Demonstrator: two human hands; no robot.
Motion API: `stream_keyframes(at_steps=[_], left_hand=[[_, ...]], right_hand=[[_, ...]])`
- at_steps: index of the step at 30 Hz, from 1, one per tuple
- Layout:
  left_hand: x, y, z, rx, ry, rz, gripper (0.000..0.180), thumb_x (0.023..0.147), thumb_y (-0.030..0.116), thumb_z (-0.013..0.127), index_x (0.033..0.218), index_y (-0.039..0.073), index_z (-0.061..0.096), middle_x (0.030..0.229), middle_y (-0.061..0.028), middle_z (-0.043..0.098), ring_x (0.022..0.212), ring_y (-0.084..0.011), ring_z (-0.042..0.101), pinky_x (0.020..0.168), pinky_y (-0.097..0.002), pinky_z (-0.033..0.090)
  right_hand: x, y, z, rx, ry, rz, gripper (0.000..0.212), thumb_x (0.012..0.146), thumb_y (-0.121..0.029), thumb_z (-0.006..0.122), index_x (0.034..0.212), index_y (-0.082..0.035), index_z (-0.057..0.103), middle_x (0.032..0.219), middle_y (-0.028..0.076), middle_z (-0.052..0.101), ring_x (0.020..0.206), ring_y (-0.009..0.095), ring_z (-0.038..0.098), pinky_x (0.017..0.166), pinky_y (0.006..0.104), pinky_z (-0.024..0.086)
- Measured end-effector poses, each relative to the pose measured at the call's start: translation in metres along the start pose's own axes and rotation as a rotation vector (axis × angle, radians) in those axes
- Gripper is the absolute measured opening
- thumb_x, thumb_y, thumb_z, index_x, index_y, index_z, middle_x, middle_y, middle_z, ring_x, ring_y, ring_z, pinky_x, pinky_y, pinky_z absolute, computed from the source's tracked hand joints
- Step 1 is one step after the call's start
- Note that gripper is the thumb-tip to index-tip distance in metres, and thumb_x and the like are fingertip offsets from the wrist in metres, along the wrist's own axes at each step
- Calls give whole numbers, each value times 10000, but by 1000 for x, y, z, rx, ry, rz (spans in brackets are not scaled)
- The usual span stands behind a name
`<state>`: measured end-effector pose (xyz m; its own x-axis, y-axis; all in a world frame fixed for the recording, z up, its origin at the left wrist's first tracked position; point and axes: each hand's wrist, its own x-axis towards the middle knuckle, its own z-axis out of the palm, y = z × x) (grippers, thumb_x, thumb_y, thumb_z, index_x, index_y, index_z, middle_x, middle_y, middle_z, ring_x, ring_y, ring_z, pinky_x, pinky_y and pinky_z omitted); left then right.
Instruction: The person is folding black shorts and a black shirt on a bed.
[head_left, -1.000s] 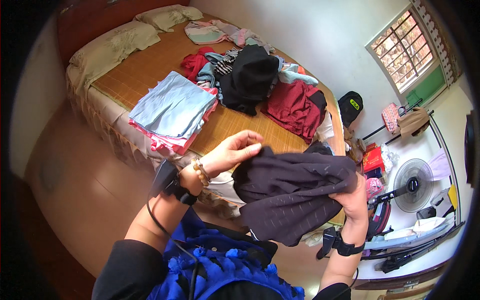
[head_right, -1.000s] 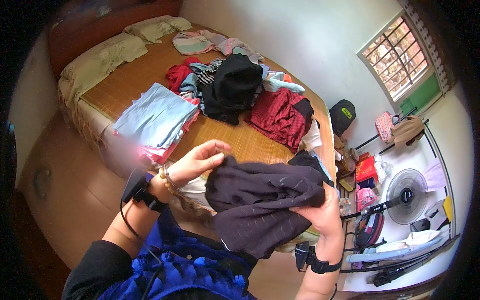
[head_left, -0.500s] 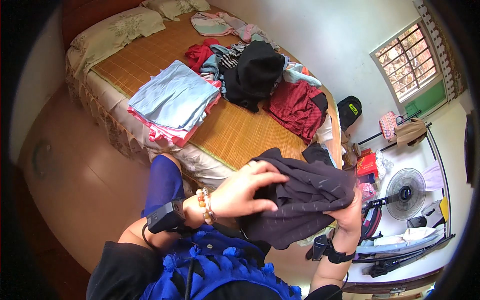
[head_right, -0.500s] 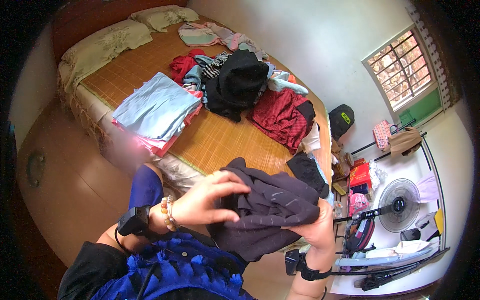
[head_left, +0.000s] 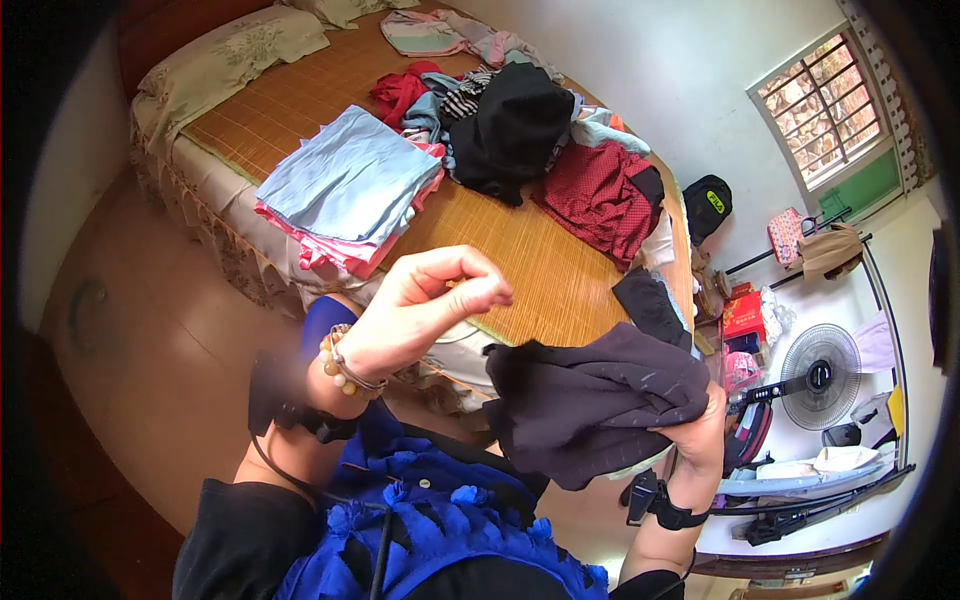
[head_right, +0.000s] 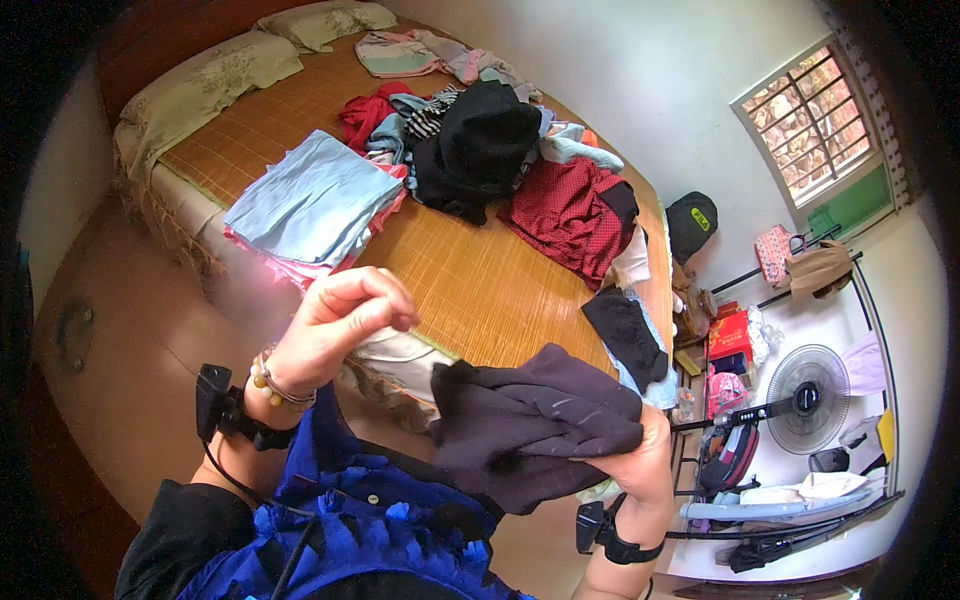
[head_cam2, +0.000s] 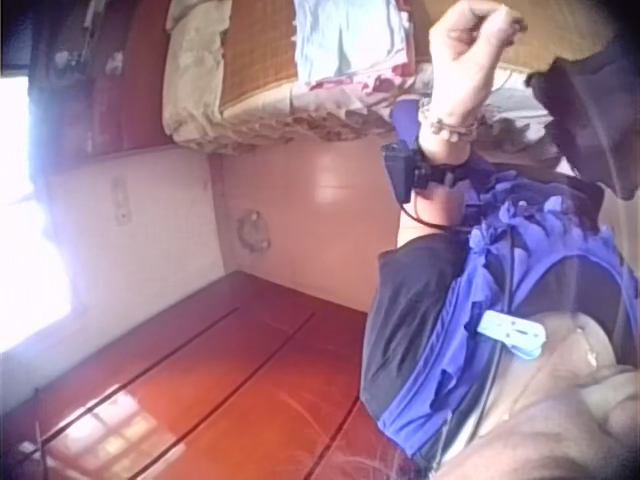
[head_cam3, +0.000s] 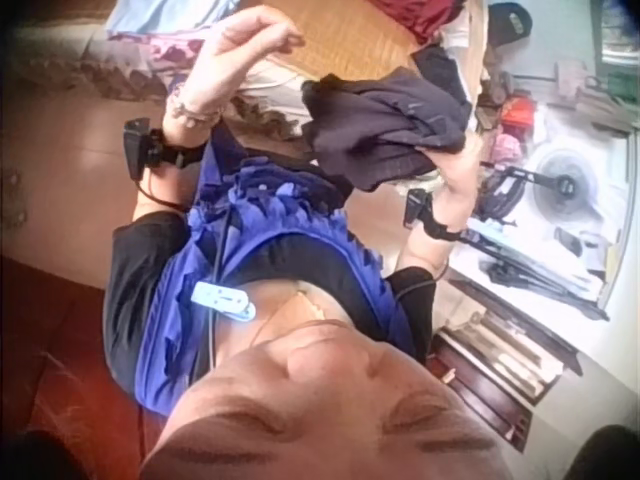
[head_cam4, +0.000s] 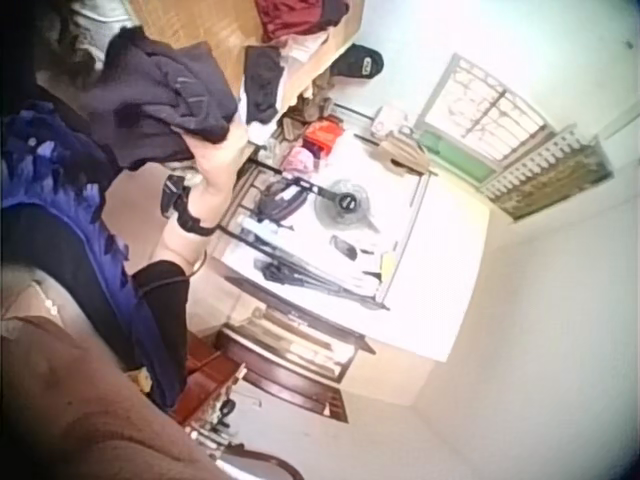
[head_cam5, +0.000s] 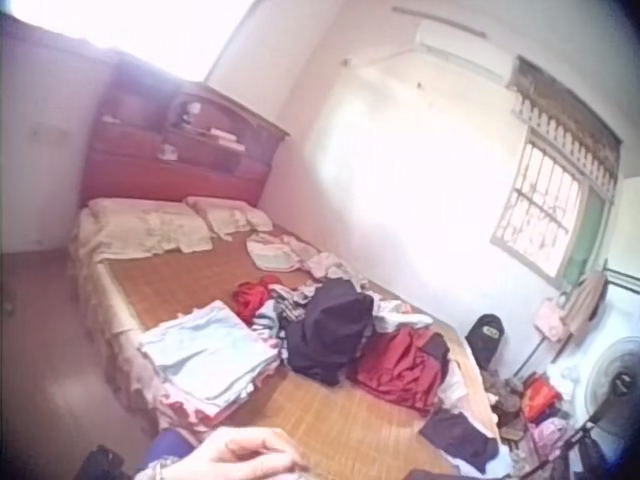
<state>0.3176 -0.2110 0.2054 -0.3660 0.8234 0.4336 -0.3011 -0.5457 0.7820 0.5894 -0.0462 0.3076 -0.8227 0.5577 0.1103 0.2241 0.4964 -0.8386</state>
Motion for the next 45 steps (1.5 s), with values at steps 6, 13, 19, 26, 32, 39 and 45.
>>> stream_keyframes(at_steps=[6,13,19,26,32,39,45], left_hand=[[-9,-37,18,308,-278,-43,1192,608,603,764,1444,12,151,1479,-178,228,1385,-260,194,1119,-394,153],[-11,-116,-2,-208,-520,-527,1177,655,584,739,1450,12,86,1471,-187,240,1351,-270,259,1109,-369,197],[-47,-169,-20,-837,-223,-705,855,747,576,647,1376,70,365,1402,-59,408,1298,-219,376,1062,-385,317],[-6,-124,-28,-583,84,-714,458,833,249,683,1226,77,522,1106,-49,632,969,-148,619,863,-344,496],[36,-147,-69,-336,264,-620,390,916,233,542,1263,72,468,1121,-33,600,973,-171,591,870,-334,463],[27,-188,-76,-131,486,-818,408,894,175,577,1278,90,466,944,20,610,784,-120,584,708,-286,473],[31,-193,-74,-61,423,-813,300,890,157,600,1185,123,558,873,49,627,708,-74,583,615,-232,469]], right_hand=[[1,2,4,15,-59,-9,474,588,-29,825,1008,70,628,981,89,674,871,143,622,814,295,491],[2,3,5,122,97,-14,470,593,-1,812,1019,59,623,994,78,664,897,154,618,834,304,485],[26,2,10,413,329,-83,449,722,-68,738,1130,20,573,1052,89,641,922,182,621,857,315,481],[71,53,3,475,406,126,401,829,-172,699,1157,10,558,1097,81,617,973,162,592,875,303,457],[98,197,0,-393,455,330,702,827,-387,665,1326,27,397,1293,199,501,1148,292,517,980,357,386],[96,221,98,-572,234,-112,641,754,-370,718,1264,-59,487,1260,223,481,1135,393,480,961,460,385],[120,207,149,-571,124,-129,370,781,-322,683,1059,-84,635,1087,106,582,1000,299,551,853,421,429]])
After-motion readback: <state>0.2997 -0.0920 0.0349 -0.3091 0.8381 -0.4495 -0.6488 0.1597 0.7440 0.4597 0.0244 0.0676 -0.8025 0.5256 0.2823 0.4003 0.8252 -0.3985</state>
